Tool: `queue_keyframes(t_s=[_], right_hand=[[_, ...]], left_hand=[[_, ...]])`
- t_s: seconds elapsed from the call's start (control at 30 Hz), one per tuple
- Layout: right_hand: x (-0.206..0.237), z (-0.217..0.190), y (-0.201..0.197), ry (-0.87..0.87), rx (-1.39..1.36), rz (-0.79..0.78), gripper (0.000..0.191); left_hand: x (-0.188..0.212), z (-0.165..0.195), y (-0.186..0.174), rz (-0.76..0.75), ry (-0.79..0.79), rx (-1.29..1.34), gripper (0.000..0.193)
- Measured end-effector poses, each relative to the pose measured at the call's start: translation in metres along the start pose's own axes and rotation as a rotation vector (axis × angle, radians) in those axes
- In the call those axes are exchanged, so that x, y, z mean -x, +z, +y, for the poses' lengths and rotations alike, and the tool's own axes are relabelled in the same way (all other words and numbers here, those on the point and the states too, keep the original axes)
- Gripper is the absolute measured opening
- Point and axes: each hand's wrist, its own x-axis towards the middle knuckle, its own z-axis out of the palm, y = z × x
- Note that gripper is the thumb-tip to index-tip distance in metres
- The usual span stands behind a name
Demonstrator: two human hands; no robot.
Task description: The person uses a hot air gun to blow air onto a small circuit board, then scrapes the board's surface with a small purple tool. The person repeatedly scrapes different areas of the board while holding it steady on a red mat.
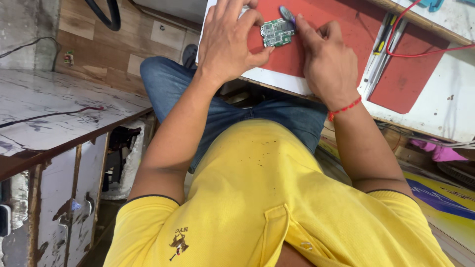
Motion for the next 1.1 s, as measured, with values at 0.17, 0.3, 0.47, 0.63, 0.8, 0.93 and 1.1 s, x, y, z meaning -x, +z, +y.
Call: queue_keyframes(t_s=[0.17, 0.3, 0.47, 0.63, 0.8, 0.93, 1.1], right_hand=[[-0.001, 0.0, 0.004, -0.056, -0.066, -0.043, 0.048], [0.002, 0.004, 0.005, -0.005, -0.021, -0.024, 0.049], [0.002, 0.004, 0.004, -0.007, 0.002, -0.035, 0.05], [0.0, 0.007, 0.001, -0.069, -0.076, -0.086, 0.046], [0.002, 0.01, 0.0, -0.012, -0.01, -0.045, 0.047], [0.003, 0.011, 0.001, -0.05, -0.058, -0.072, 0.048], [0.0, 0.013, 0.001, -0.051, -0.115, -0.071, 0.045]], left_hand=[[-0.002, -0.001, -0.002, 0.012, 0.027, 0.019, 0.044], [-0.003, 0.0, -0.001, -0.013, -0.012, 0.004, 0.044], [-0.004, 0.0, -0.001, -0.028, -0.022, -0.003, 0.044], [-0.004, -0.001, 0.0, -0.01, -0.009, 0.007, 0.044], [-0.003, 0.0, 0.001, -0.009, -0.013, -0.005, 0.043], [-0.004, 0.0, 0.0, -0.008, -0.014, -0.002, 0.043], [-0.006, 0.0, -0.001, -0.013, -0.017, -0.002, 0.044]])
